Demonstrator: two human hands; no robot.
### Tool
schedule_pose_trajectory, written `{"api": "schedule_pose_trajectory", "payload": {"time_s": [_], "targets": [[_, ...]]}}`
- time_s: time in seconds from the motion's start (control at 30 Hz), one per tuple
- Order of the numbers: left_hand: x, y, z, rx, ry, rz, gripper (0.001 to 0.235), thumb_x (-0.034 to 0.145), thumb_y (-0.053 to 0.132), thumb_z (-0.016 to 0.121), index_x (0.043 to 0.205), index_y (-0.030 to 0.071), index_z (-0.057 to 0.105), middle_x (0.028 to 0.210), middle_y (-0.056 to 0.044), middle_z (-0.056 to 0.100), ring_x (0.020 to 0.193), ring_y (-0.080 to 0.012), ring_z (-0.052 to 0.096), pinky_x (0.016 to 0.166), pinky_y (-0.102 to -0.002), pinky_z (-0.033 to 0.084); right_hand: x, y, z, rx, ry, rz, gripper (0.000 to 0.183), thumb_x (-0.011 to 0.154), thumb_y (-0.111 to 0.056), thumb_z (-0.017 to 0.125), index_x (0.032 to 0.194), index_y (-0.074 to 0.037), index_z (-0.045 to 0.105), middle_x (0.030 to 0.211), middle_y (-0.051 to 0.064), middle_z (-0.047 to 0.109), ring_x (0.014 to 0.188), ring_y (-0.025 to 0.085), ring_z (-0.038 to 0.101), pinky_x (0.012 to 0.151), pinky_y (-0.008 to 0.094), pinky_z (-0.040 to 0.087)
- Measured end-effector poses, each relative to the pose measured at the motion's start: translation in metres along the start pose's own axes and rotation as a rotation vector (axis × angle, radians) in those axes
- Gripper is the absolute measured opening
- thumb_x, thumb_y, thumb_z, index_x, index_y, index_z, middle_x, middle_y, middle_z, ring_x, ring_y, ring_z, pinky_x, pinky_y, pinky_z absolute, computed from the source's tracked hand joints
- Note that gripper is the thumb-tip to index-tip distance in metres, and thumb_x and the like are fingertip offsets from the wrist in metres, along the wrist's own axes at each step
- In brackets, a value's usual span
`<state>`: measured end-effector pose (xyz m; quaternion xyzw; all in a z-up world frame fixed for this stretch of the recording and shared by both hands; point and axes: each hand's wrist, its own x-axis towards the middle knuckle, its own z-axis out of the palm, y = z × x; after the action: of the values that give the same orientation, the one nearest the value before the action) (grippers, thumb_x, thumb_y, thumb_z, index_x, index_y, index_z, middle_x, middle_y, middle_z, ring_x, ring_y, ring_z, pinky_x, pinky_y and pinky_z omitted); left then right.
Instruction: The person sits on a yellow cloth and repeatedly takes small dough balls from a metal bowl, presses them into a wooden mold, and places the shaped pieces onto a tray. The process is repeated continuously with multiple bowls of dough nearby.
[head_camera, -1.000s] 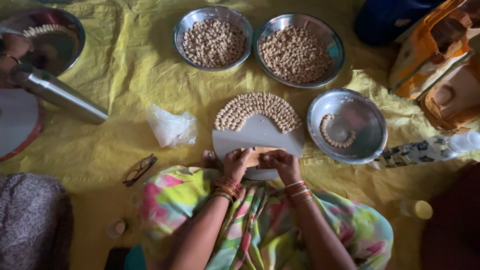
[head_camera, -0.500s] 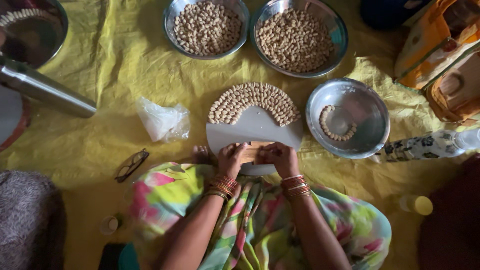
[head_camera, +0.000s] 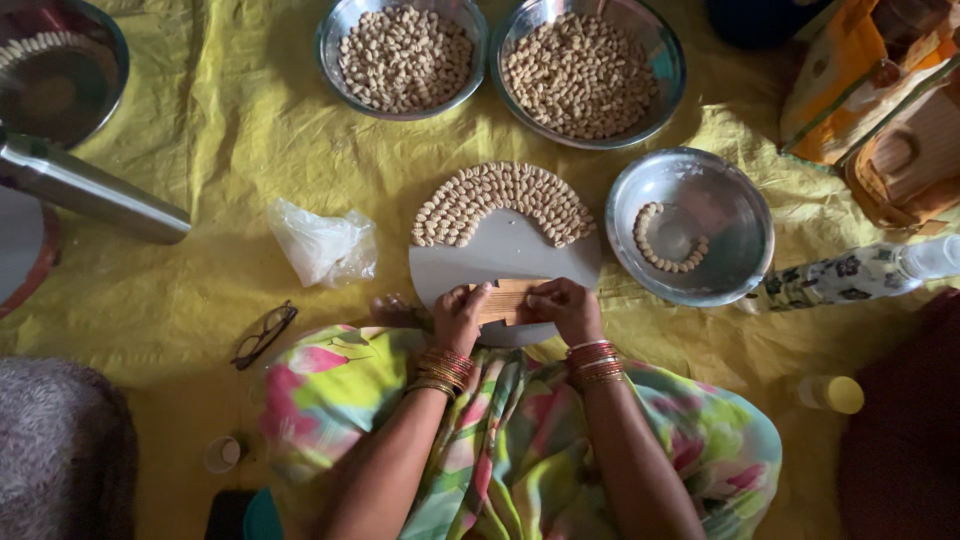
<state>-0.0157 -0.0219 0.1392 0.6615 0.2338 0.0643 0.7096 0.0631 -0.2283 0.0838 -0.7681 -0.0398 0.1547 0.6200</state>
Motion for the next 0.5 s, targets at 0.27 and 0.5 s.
{"api": "schedule_pose_trajectory", "payload": {"time_s": [0.27,0.5], "targets": [[0.002,-0.015,0.001,-0.115,-0.024,0.057,0.036,0.094,0.031,0.07,0.07,0.005,0.062,0.056,0.005,0.051,0.047,-0.0047,0.044,0.043,-0.027,0.034,0.006,0.009,-0.009,0.116,-0.05,0.029,0.019,0.087,-0.008,0.078,0.101,0.005,0.074,0.085,0.009,0.076,0.071,0.014,0.072,0.064,0.027,0.059],[0.005,-0.019,0.0,-0.027,0.016,0.054,0.043,0.094,0.031,0.071,0.064,0.004,0.056,0.052,0.003,0.047,0.045,-0.0062,0.043,0.041,-0.029,0.033,0.01,0.011,-0.017,0.147,-0.056,0.104,0.018,0.086,-0.006,0.078,0.098,0.007,0.072,0.084,0.011,0.077,0.073,0.019,0.076,0.069,0.031,0.064]]}}
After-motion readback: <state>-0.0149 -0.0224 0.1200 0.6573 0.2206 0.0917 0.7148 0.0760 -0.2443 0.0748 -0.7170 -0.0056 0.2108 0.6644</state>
